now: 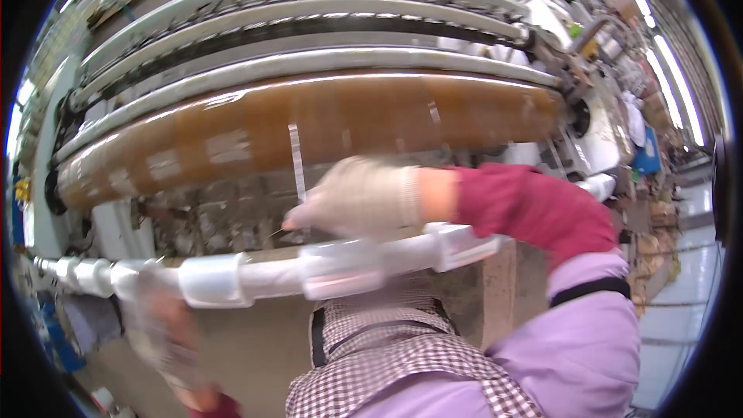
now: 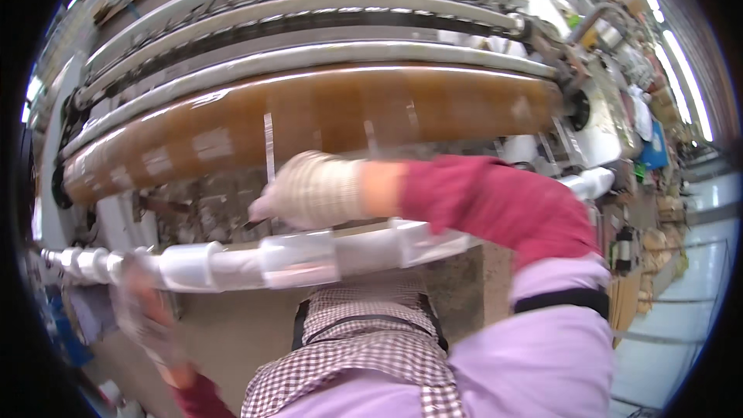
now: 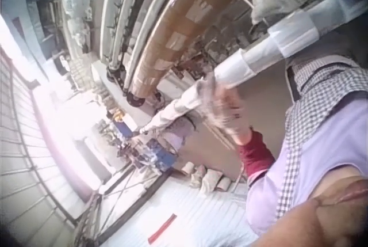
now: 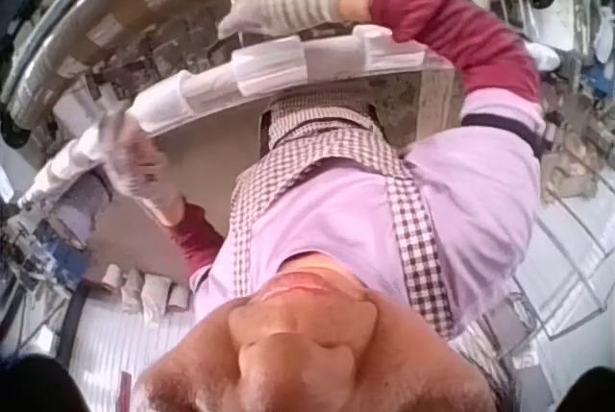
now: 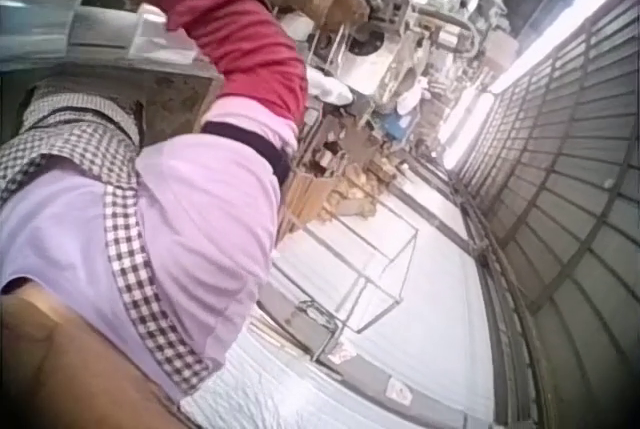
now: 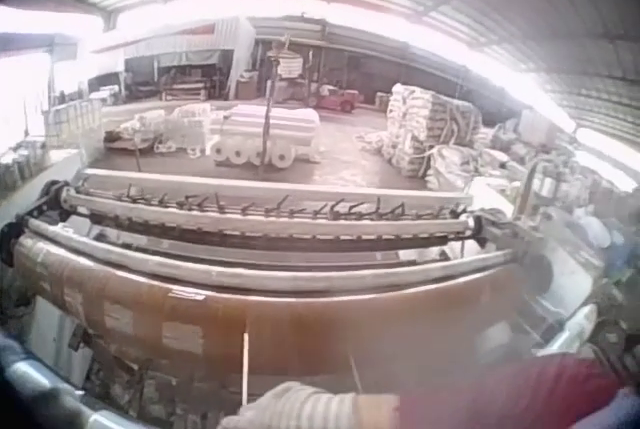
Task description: Operating a machine to coat and cut plastic rolls, then organizing the finished cylindrical cores.
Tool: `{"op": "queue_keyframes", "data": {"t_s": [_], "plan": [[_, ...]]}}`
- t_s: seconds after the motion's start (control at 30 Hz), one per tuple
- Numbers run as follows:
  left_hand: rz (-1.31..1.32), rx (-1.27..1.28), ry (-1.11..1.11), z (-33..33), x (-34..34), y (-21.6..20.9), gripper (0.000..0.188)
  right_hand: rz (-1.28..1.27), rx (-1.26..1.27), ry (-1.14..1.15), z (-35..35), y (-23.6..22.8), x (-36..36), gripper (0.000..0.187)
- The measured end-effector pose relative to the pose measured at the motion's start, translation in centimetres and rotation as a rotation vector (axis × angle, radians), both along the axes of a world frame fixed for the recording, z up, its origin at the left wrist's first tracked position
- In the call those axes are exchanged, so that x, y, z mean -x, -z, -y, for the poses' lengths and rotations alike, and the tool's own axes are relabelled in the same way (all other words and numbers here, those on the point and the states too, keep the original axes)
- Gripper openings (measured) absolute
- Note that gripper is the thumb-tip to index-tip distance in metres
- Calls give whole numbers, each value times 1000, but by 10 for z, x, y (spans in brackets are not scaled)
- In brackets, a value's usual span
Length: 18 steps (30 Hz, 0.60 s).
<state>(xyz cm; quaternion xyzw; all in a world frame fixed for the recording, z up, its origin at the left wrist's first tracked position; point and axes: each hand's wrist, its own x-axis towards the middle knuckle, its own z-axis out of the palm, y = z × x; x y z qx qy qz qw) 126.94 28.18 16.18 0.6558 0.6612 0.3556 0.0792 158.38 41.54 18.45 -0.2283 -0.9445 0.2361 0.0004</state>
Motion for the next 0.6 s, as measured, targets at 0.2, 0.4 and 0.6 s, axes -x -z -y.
{"op": "queue_keyframes", "data": {"t_s": [0.2, 0.4, 0.6], "plan": [[-205, 17, 250, 24, -201, 20, 52, 97, -84, -210, 5, 29, -57, 13], [-352, -235, -156, 17, -237, 50, 26, 174, -124, -291, 20, 19, -213, 13], [-193, -268, -315, 9, -204, 76, 28, 264, 7, -256, 44, 7, -382, 15]]}}
